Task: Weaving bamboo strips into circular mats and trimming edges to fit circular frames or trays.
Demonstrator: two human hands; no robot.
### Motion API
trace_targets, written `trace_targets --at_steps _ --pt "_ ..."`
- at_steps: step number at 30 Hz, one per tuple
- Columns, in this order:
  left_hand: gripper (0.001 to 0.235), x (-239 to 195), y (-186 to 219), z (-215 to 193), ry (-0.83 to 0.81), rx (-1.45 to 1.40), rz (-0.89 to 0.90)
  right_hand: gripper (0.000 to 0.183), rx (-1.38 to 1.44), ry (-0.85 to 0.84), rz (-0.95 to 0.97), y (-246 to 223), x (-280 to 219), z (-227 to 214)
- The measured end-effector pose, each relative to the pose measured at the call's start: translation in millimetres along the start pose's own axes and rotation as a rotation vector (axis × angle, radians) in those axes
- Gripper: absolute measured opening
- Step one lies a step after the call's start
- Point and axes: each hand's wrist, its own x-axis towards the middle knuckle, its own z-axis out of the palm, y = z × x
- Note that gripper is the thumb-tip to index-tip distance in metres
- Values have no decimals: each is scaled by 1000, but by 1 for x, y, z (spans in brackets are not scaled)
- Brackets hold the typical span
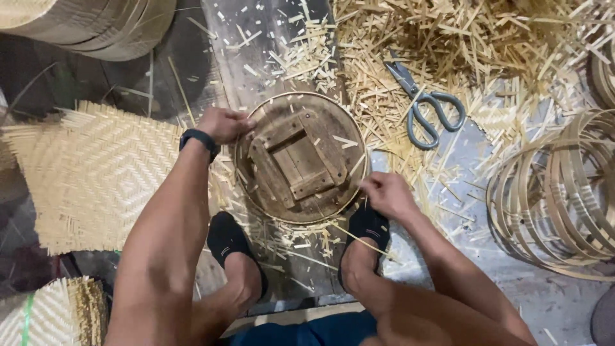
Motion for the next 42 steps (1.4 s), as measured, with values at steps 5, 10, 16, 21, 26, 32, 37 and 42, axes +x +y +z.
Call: trace_targets --at_steps 5,10,16,21,26,32,37,42 --pt "24 -35 35 -1 109 -434 -270 24 545 447 25 7 12 -40" --pt "17 -55 21 11 175 -603 -241 31 469 228 132 10 6 -17" --pt "23 -140 -72 95 132 -713 -480 34 640 -66 302 9 -5 30" --pt "17 -139 -94 147 93 -1241 -402 24 621 54 211 -6 4 13" --pt "19 -146 -53 201 196 -1365 -314 15 719 125 267 5 22 6" --pt "27 -156 -19 224 170 -1479 -378 10 868 65 364 12 35 9" --pt "28 -169 4 211 299 -1352 -450 10 827 102 325 7 28 10" --pt "19 -181 18 174 115 -1448 -382 35 237 359 -50 -57 7 -10"
